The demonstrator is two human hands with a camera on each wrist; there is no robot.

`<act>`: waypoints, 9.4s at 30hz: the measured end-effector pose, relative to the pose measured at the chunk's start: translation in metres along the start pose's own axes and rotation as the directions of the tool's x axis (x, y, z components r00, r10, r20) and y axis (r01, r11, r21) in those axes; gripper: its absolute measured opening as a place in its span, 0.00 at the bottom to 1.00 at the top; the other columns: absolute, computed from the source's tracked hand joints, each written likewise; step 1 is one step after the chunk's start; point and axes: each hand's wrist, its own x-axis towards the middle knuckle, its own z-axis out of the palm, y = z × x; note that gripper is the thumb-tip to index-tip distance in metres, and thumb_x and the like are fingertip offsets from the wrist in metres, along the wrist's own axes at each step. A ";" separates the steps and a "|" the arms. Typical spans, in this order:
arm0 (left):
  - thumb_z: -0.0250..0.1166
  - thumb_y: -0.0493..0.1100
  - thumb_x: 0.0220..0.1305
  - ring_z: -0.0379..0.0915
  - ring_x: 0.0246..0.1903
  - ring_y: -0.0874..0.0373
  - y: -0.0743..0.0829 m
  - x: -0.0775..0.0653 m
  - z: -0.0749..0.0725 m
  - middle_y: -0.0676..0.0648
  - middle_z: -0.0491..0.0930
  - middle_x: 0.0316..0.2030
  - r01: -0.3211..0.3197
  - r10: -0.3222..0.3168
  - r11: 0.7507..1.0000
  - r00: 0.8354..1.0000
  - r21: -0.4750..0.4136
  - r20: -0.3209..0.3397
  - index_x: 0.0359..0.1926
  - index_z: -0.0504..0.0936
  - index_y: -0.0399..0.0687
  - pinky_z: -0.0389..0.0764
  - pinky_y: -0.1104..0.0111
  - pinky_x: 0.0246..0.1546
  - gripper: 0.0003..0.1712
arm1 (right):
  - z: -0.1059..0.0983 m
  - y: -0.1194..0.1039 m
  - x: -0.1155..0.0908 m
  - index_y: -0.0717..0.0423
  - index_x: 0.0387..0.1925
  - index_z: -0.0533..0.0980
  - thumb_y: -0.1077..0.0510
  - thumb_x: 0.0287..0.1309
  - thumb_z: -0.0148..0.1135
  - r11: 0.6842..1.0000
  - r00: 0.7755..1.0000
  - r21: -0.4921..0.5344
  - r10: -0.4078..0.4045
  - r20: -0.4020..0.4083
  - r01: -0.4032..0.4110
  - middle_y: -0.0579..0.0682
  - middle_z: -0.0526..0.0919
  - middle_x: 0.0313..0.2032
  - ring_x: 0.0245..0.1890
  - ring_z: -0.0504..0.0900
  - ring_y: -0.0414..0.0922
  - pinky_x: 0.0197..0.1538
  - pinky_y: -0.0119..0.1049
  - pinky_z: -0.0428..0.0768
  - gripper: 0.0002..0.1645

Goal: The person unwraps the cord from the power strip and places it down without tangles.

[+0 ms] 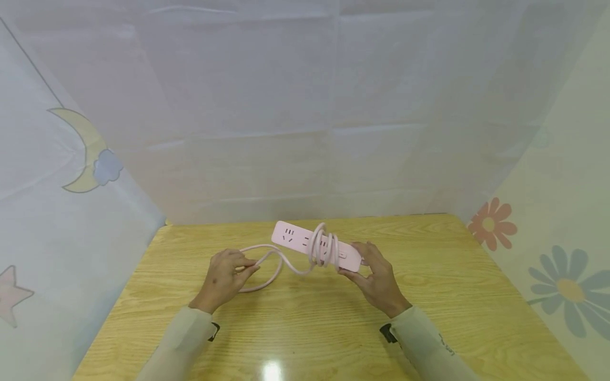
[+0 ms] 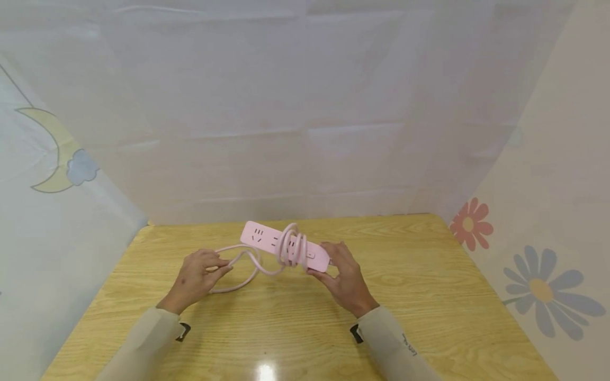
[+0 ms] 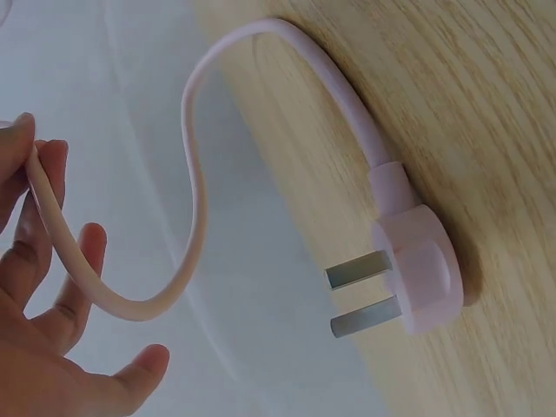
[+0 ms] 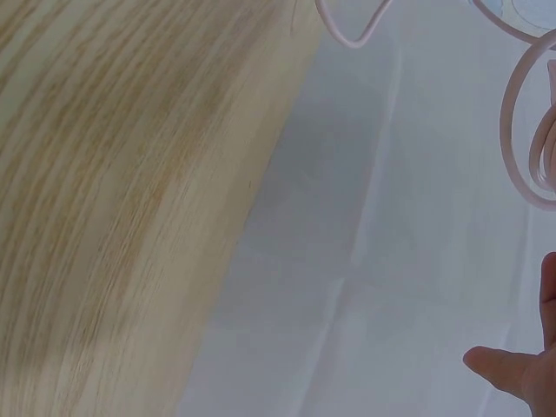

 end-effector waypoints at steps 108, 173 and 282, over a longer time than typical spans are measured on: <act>0.57 0.49 0.76 0.70 0.61 0.39 0.015 0.035 -0.009 0.38 0.76 0.56 0.443 -0.373 0.846 0.889 -0.295 0.266 0.59 0.69 0.43 0.70 0.41 0.60 0.19 | -0.005 -0.003 -0.003 0.64 0.58 0.74 0.39 0.64 0.59 0.998 0.996 0.062 -0.007 0.089 0.002 0.56 0.80 0.50 0.47 0.79 0.48 0.66 0.37 0.69 0.35; 0.75 0.39 0.56 0.74 0.49 0.43 0.025 0.034 -0.018 0.49 0.83 0.35 -0.058 0.066 0.994 0.994 0.095 -0.083 0.35 0.90 0.46 0.63 0.37 0.56 0.05 | -0.005 -0.002 -0.004 0.63 0.57 0.75 0.40 0.63 0.60 0.998 0.997 0.069 0.001 0.080 -0.006 0.56 0.80 0.50 0.49 0.79 0.47 0.63 0.37 0.73 0.34; 0.65 0.53 0.66 0.75 0.45 0.44 0.033 0.028 -0.027 0.44 0.82 0.29 -0.242 0.141 0.953 0.887 -0.181 -0.440 0.32 0.88 0.36 0.69 0.63 0.57 0.22 | -0.004 0.004 -0.001 0.62 0.59 0.74 0.66 0.42 0.79 0.998 0.996 0.036 -0.062 0.063 0.059 0.56 0.81 0.50 0.46 0.80 0.48 0.49 0.24 0.77 0.39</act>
